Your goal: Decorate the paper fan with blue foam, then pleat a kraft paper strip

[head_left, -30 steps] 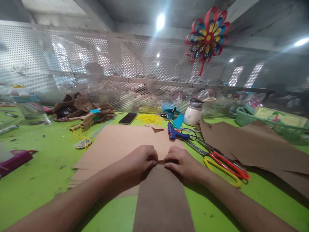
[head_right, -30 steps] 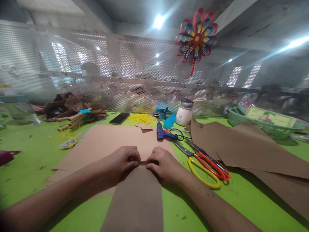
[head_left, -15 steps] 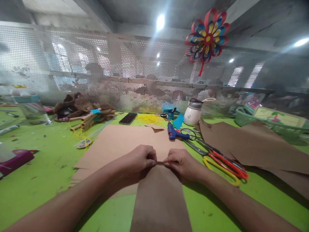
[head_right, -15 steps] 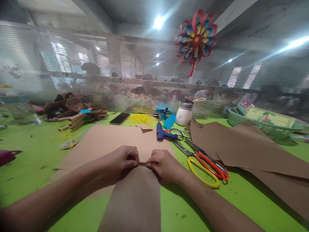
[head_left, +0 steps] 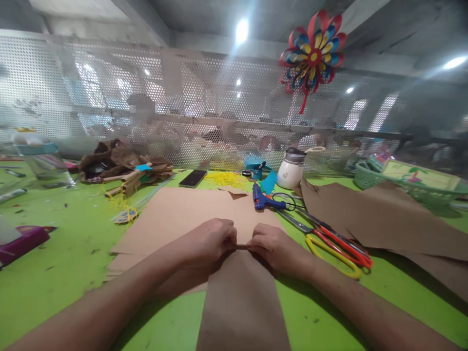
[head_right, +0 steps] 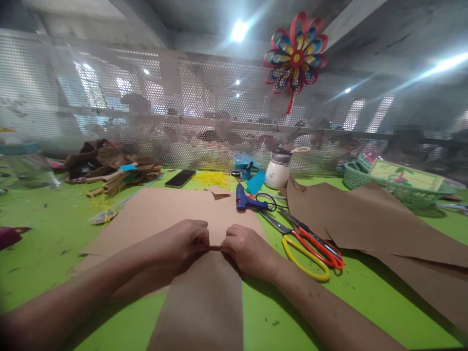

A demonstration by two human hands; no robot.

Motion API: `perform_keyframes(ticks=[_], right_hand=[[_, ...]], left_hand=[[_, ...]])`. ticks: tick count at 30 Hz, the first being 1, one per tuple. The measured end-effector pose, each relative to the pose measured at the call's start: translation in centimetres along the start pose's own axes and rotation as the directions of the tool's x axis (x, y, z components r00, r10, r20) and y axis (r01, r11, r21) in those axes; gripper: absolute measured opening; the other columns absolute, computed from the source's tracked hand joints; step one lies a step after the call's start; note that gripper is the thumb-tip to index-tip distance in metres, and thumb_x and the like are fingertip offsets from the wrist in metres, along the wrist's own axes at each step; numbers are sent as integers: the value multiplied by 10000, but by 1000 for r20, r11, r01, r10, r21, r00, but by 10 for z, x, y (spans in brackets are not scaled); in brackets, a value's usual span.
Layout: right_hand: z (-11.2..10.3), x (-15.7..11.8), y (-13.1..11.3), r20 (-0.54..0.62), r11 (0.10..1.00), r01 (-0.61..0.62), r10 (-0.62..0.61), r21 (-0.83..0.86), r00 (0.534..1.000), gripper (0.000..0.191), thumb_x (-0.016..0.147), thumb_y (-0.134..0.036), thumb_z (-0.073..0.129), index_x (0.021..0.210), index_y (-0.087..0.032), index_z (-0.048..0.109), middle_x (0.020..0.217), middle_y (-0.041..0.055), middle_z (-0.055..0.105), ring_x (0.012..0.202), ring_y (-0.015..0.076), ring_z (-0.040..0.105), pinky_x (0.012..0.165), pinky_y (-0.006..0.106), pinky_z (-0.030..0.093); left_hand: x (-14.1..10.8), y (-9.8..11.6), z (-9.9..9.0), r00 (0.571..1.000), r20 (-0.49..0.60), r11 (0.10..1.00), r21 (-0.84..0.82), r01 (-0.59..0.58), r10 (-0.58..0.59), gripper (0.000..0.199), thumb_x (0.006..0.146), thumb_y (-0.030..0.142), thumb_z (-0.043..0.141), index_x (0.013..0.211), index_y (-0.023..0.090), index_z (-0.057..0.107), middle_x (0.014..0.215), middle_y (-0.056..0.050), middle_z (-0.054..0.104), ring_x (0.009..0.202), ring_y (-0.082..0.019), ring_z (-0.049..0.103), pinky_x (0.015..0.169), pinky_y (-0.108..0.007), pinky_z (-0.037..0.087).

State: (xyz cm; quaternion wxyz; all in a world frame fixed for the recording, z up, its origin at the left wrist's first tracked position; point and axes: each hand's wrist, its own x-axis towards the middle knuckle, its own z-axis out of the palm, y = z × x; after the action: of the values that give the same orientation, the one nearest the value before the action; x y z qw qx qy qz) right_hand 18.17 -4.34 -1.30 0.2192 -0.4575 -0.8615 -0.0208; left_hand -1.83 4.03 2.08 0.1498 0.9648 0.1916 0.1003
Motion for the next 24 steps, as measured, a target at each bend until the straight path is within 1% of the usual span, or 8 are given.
perform_keyframes(ticks=[4,7,10,12,17,21,24], right_hand=[[3,0,-1,-7,993,25,-26,-116,1000,238,896,-134,495,700,-156,628,705,44,557,693,155,483,596,265,345],[3,0,-1,4,990,28,-27,-140,1000,225,892,-137,506,692,-157,608,710,41,557,698,153,479,603,263,345],[-1,0,-1,36,992,20,-16,-123,999,197,886,-131,510,720,-158,611,737,45,571,727,154,495,623,256,360],[-4,1,-1,65,994,8,-1,-111,998,180,882,-129,510,740,-159,617,755,47,580,739,154,505,635,253,370],[-12,2,-1,157,997,-2,13,-72,988,110,848,-113,527,810,-157,621,807,52,590,766,156,521,655,254,385],[-16,0,-1,175,1000,-11,13,-15,984,97,826,-91,538,829,-160,607,825,45,568,778,150,514,648,244,386],[-17,-3,0,172,1000,-10,6,22,985,102,812,-81,554,850,-158,609,833,43,554,777,148,506,643,240,388]], left_hand=[[-2,-1,2,998,-20,996,70,-56,57,117,726,117,504,660,178,578,701,1,563,612,-112,482,541,-215,311],[-3,-3,5,997,-41,991,113,-67,72,92,714,122,509,661,178,560,700,2,559,595,-109,476,537,-217,313],[-4,-4,7,997,-50,990,131,-55,62,85,716,129,502,667,179,551,699,0,561,584,-107,474,540,-218,320],[-5,-2,5,998,-48,990,138,-40,47,73,709,137,503,662,178,540,692,0,561,581,-107,473,535,-217,318],[-6,6,-5,1000,10,988,156,-18,17,101,721,157,499,629,170,538,669,-4,554,555,-100,456,524,-217,310],[-7,5,-7,999,8,988,147,-44,43,116,749,172,504,645,170,556,682,-3,548,567,-100,460,552,-222,328],[-8,4,-9,998,48,989,136,-55,49,101,741,146,509,654,165,556,703,-4,553,585,-104,467,561,-225,337]])
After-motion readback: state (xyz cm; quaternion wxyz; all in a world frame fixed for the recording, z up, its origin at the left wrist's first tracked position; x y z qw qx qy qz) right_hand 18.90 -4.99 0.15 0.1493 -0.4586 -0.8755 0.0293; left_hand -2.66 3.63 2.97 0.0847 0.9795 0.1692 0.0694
